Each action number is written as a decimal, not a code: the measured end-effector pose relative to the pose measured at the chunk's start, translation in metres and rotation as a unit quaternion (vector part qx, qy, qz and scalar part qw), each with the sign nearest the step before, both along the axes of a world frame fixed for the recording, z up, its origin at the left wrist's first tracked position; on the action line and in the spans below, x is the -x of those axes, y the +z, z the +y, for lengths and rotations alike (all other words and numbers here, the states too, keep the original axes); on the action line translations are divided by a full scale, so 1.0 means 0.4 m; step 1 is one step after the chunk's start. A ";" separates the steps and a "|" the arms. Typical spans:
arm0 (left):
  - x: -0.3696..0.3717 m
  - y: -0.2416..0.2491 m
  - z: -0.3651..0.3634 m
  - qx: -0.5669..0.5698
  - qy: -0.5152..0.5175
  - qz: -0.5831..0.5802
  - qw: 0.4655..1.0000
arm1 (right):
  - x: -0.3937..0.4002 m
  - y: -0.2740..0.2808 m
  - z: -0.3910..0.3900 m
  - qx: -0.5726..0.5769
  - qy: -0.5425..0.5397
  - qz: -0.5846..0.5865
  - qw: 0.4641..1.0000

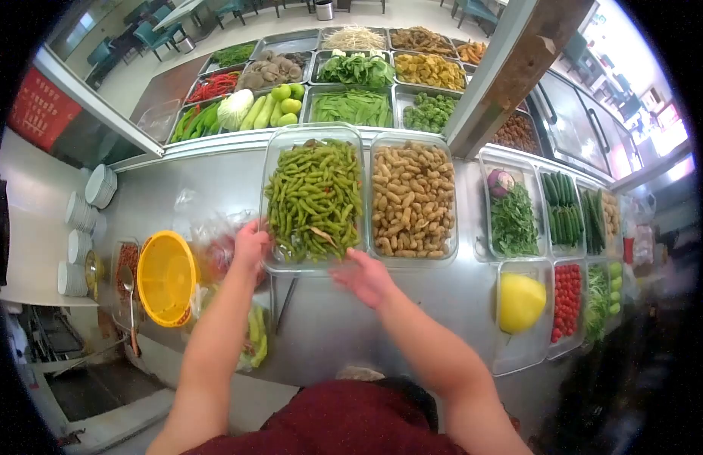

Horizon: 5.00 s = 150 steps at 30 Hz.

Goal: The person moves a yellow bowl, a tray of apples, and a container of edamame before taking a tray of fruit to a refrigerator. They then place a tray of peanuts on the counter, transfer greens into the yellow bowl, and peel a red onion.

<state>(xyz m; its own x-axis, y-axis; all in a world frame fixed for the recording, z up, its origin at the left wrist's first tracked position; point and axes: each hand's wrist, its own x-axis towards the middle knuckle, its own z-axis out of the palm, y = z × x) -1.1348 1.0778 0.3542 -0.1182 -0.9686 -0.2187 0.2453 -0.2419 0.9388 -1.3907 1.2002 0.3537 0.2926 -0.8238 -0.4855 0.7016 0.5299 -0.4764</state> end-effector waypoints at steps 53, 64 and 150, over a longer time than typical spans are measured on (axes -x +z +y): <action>-0.062 -0.177 0.701 0.251 -0.127 -0.525 0.803 | 0.015 -0.141 0.426 0.294 0.369 0.713 0.519; -0.101 -0.222 0.752 0.217 -0.092 -0.530 0.815 | -0.021 -0.110 0.212 0.265 0.067 0.843 0.464; -0.055 -0.149 0.732 0.204 -0.174 -0.532 0.803 | 0.499 -0.072 0.562 0.188 -0.117 0.846 0.485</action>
<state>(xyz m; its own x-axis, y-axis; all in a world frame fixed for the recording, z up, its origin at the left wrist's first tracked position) -1.1128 1.3707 0.2946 -0.3530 -0.9344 -0.0476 -0.7644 0.2587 0.5905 -1.5903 1.4250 0.3248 -0.3862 -0.8615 0.3297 -0.8419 0.1832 -0.5076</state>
